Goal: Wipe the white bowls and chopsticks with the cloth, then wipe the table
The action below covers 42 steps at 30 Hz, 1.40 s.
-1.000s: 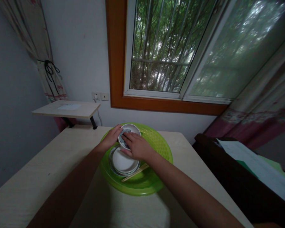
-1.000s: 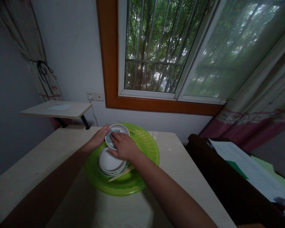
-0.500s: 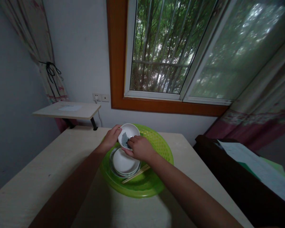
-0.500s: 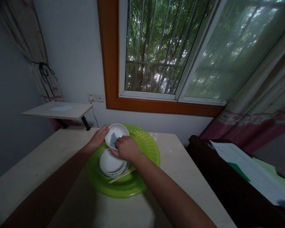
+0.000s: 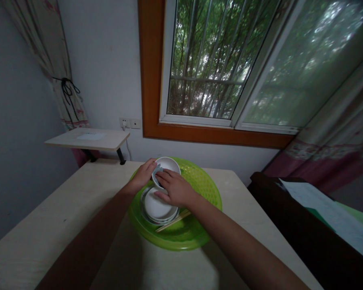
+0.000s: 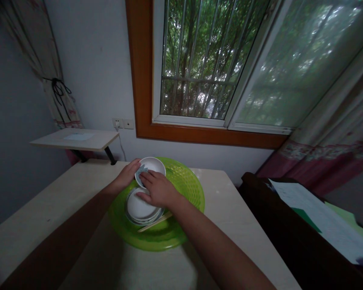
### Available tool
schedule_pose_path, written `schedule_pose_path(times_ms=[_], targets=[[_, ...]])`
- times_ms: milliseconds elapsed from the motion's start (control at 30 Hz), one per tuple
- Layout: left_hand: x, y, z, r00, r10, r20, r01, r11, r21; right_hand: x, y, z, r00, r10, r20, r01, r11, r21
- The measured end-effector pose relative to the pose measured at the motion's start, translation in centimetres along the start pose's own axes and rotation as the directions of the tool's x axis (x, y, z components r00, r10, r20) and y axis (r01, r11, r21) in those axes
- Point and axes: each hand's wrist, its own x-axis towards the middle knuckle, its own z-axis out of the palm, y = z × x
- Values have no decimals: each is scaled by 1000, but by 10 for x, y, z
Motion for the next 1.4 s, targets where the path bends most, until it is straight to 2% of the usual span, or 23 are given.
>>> schedule_pose_path(times_ms=[200, 333, 433, 533, 633, 767, 867, 1067, 1267, 1400], targets=[[0, 5, -1, 999, -50, -15, 49, 998, -41, 2, 0, -10, 995, 71, -63, -74, 996, -48], [2, 1, -2, 998, -47, -35, 46, 998, -34, 3, 0, -16, 985, 125, -122, -135, 988, -71], [2, -3, 0, 997, -58, -45, 56, 998, -42, 3, 0, -15, 980, 159, -117, -171, 980, -97], [1, -4, 0, 997, -74, -35, 72, 996, -55, 1, 2, -11, 992, 118, -51, -123, 987, -101], [0, -2, 0, 999, -41, -20, 41, 998, -41, -1, 5, -7, 1000, 8, 0, -8, 999, -36], [1, -2, 0, 1000, -18, -15, 18, 1000, -11, -4, 8, -5, 996, -86, -32, 88, 993, 82], [3, -4, 1, 1000, -13, -9, 13, 1000, -13, -3, 8, -4, 995, -94, -45, 97, 993, 68], [5, -5, 2, 998, 8, 68, -5, 999, -43, 1, 4, -2, 997, -5, -79, -1, 997, -72], [2, 1, 1, 997, 8, 78, -6, 999, -34, 2, 4, -6, 985, 149, -87, -161, 975, -151], [3, -3, 2, 998, -10, 59, 11, 1000, -16, 2, 6, -10, 970, 213, -117, -232, 955, -185]])
